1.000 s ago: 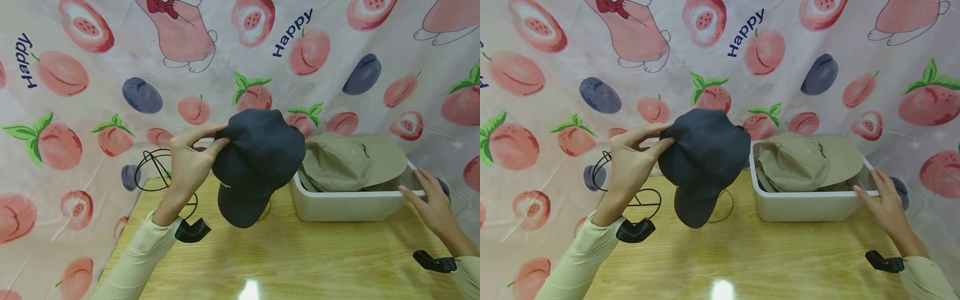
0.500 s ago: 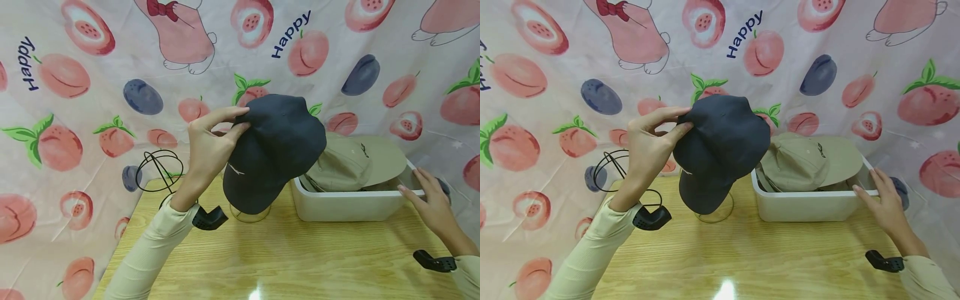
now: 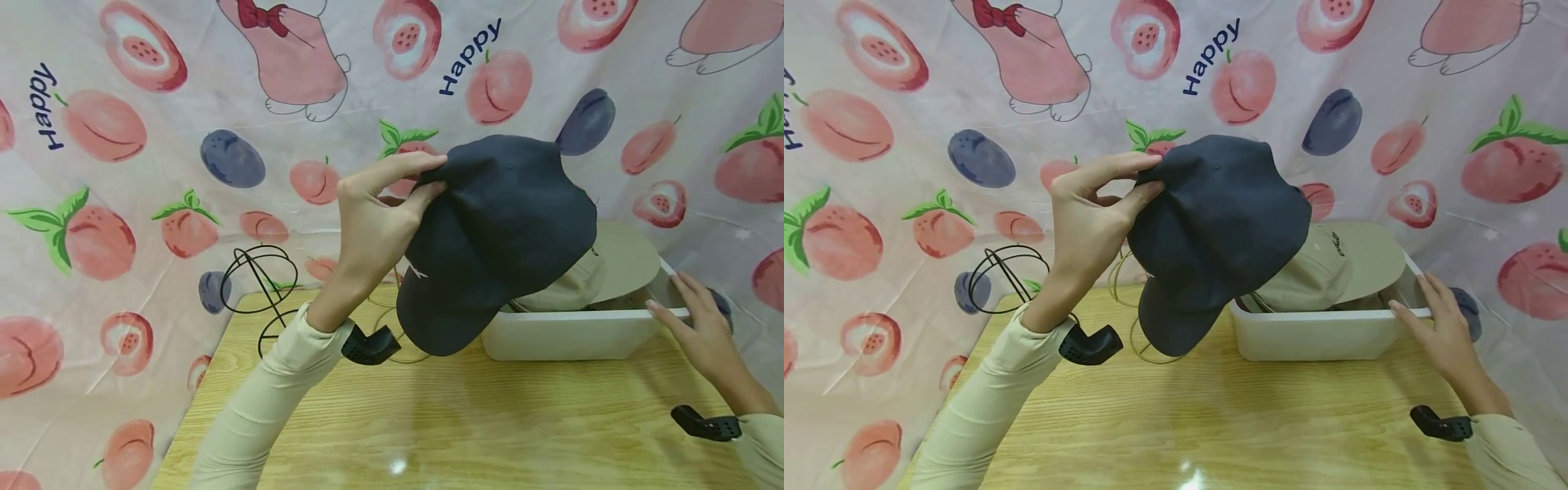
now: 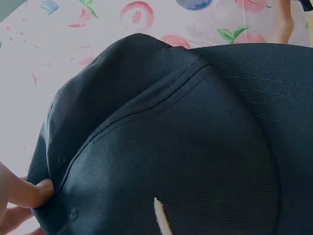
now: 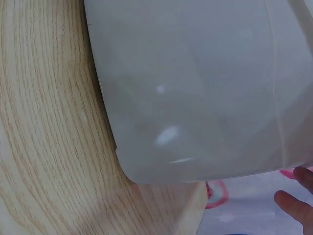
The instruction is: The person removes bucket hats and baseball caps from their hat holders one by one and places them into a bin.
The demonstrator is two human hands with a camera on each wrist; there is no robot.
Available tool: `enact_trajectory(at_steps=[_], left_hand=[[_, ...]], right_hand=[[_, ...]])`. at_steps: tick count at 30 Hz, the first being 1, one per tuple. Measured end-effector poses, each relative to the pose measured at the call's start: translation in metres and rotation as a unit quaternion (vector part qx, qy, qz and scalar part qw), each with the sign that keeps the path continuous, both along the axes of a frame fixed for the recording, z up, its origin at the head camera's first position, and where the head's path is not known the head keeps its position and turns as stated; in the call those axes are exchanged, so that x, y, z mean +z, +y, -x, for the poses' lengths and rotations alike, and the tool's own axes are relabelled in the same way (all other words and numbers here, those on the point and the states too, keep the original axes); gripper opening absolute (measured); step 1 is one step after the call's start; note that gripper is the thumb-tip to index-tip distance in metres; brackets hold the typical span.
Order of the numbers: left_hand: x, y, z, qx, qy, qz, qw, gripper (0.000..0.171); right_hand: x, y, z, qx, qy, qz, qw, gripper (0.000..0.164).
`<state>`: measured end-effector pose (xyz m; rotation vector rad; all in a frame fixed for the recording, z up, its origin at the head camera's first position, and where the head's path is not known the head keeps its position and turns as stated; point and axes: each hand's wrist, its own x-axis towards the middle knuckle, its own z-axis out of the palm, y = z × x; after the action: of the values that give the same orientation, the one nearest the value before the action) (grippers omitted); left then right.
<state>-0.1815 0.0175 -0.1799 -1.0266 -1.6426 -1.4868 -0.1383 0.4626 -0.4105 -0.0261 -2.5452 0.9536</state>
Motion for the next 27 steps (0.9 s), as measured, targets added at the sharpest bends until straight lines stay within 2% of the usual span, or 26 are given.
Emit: enact_trajectory(at_steps=[3,7,13,15,20,22,27], left_hand=[[0.0,0.008,0.009,-0.016,0.026,-0.01,0.9995,0.019],[-0.001,0.022,0.021,-0.038,0.042,-0.037,0.9977,0.018],[-0.004,0.046,0.037,-0.051,0.025,-0.049,0.9972,0.018],[-0.005,0.054,0.038,-0.061,0.009,-0.049,0.9969,0.018],[-0.005,0.069,0.031,-0.076,-0.034,-0.052,0.9952,0.017],[-0.005,0.075,0.03,-0.072,-0.039,-0.052,0.9953,0.016],[-0.013,0.092,0.036,-0.054,-0.052,-0.056,0.9956,0.015]], right_hand=[[0.0,0.001,0.0,0.008,0.002,0.009,1.0,0.07],[0.0,0.002,-0.001,0.01,0.002,0.008,1.0,0.07],[0.001,0.002,-0.001,0.008,-0.006,0.008,1.0,0.07],[0.001,0.001,-0.001,0.007,-0.009,0.007,1.0,0.07],[0.001,0.001,-0.001,0.007,-0.006,0.007,1.0,0.07],[0.002,0.001,-0.001,0.005,-0.002,0.008,1.0,0.07],[0.001,0.002,-0.001,0.001,-0.005,0.009,1.0,0.07]])
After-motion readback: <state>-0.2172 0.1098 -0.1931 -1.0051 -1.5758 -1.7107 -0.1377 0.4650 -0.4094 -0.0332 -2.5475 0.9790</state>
